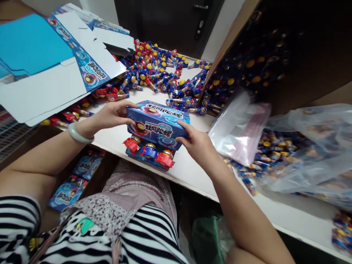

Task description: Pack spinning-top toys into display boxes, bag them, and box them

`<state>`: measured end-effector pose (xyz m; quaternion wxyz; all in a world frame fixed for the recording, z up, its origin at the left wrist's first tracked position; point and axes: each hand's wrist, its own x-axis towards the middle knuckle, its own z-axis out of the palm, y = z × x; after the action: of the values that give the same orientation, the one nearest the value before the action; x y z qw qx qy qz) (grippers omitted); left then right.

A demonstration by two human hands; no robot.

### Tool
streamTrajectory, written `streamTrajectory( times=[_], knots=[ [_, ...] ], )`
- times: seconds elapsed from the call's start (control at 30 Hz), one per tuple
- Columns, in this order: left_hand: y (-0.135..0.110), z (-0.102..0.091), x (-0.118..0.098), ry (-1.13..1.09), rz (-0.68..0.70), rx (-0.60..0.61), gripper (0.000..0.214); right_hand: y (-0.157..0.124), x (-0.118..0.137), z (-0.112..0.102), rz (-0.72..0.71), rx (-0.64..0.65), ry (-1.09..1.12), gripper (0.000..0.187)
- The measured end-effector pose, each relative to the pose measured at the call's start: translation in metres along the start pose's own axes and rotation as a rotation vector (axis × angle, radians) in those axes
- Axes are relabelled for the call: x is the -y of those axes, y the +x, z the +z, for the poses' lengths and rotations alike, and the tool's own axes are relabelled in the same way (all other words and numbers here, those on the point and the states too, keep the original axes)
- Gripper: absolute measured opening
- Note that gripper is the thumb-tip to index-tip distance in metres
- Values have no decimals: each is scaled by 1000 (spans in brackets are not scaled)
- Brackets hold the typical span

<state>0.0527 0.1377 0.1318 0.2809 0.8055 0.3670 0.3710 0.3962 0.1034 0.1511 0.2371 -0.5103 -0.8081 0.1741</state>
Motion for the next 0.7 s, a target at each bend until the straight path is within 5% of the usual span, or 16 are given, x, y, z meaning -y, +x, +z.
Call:
streamTrajectory(
  times=[0.2,0.4,0.5,0.6,0.7],
  knots=[
    [-28,15,19,370,125,-54,48,-27,-3,25,-21,106,-321,67],
    [-43,19,40,576,211,65,42,-47,-16,63,36,217,-476,69],
    [-44,9,34,454,120,139,41,-48,-18,63,58,218,-392,71],
    [-36,-9,33,164,-81,245,47,-56,-26,52,72,242,-81,76],
    [-9,-17,53,-145,-234,-2,51,-81,-45,58,218,65,195,69]
  ],
)
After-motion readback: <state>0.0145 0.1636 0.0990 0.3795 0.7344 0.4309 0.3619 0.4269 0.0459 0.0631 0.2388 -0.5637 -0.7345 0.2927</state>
